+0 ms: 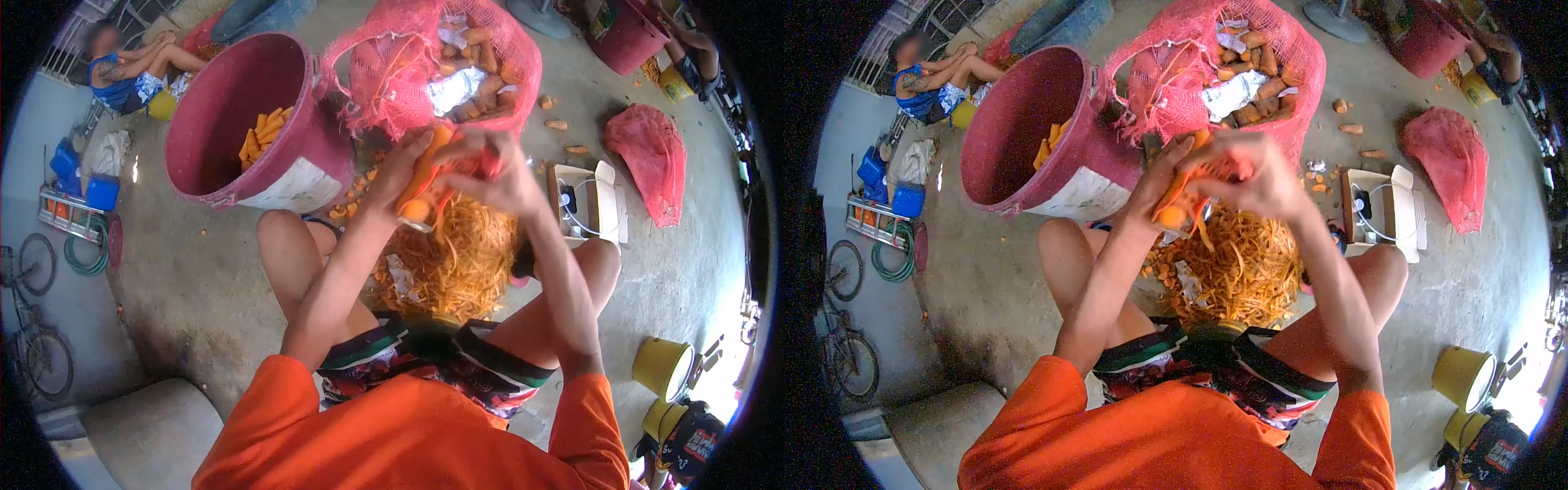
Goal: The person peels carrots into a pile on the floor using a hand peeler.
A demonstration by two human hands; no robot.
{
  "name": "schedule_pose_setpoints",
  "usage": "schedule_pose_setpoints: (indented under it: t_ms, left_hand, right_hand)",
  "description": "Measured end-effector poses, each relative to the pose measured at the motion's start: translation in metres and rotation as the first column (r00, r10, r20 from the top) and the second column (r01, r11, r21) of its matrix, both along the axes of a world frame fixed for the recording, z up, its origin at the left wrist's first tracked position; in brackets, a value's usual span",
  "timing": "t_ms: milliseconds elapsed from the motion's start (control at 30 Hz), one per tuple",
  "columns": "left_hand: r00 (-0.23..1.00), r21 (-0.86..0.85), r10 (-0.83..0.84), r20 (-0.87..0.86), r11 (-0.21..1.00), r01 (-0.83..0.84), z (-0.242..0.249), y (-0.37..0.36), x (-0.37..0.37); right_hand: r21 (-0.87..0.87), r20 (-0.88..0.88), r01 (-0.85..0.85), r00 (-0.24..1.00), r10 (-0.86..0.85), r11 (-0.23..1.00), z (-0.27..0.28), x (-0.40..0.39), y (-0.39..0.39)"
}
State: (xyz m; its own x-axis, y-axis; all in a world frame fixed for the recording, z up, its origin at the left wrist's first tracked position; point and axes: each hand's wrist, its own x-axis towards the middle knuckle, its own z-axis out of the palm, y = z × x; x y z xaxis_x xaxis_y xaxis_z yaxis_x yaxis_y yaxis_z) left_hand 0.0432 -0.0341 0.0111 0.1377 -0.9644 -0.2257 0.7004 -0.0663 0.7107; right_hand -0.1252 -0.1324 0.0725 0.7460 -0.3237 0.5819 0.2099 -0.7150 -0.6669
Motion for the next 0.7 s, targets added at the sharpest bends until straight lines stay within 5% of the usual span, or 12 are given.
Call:
schedule_pose_setpoints:
  t_ms: [33,67,133,267,333,400,433,467,600,667,700]
  left_hand:
    - [1.0,-0.079,-0.012,0.011,0.997,0.013,-0.002,0.005,-0.001]
    - [0.999,-0.162,-0.026,0.019,0.986,0.029,-0.001,0.008,-0.003]
    - [0.997,-0.081,-0.075,-0.021,0.994,0.074,0.003,0.016,-0.003]
    - [0.991,-0.04,-0.108,-0.079,0.994,0.105,0.011,0.011,-0.006]
    - [0.964,-0.089,-0.109,-0.243,0.992,0.09,0.007,0.004,-0.009]
    - [0.995,0.013,0.019,-0.095,1.0,-0.018,-0.002,0.003,-0.007]
    - [0.995,-0.042,-0.076,-0.058,0.996,0.073,-0.003,0.012,-0.002]
    - [0.985,-0.107,-0.17,-0.017,0.98,0.167,-0.002,0.017,0.002]
    - [0.99,-0.11,-0.136,-0.025,0.985,0.133,0.003,0.013,0.002]
    - [0.996,-0.124,-0.092,-0.012,0.988,0.09,0.003,0.006,-0.003]
    - [1.0,-0.069,-0.012,-0.007,0.998,0.012,-0.002,0.0,-0.005]
  right_hand:
    - [-0.058,-0.003,-0.007,1.0,0.007,0.998,-0.005,-0.001,-0.003]
    - [0.219,-0.028,0.091,0.996,-0.087,0.972,-0.009,-0.004,-0.01]
    - [0.396,0.087,0.101,0.985,-0.147,0.913,-0.007,-0.007,-0.044]
    - [0.357,0.035,0.246,0.961,-0.276,0.901,0.002,-0.015,-0.022]
    - [-0.029,-0.04,-0.089,0.995,0.088,0.996,0.008,-0.003,0.011]
    - [-0.015,-0.028,-0.011,1.0,0.01,1.0,-0.003,-0.003,-0.003]
    - [0.002,-0.032,0.068,0.997,-0.068,0.998,-0.01,-0.005,-0.009]
    - [0.211,0.032,0.114,0.992,-0.123,0.971,-0.012,-0.004,-0.02]
    - [0.236,0.027,0.29,0.952,-0.305,0.927,-0.013,-0.012,-0.043]
    - [0.413,0.032,-0.017,0.999,0.003,0.911,-0.014,-0.008,-0.007]
    - [0.053,0.001,-0.07,0.998,0.07,0.996,-0.001,-0.002,0.006]
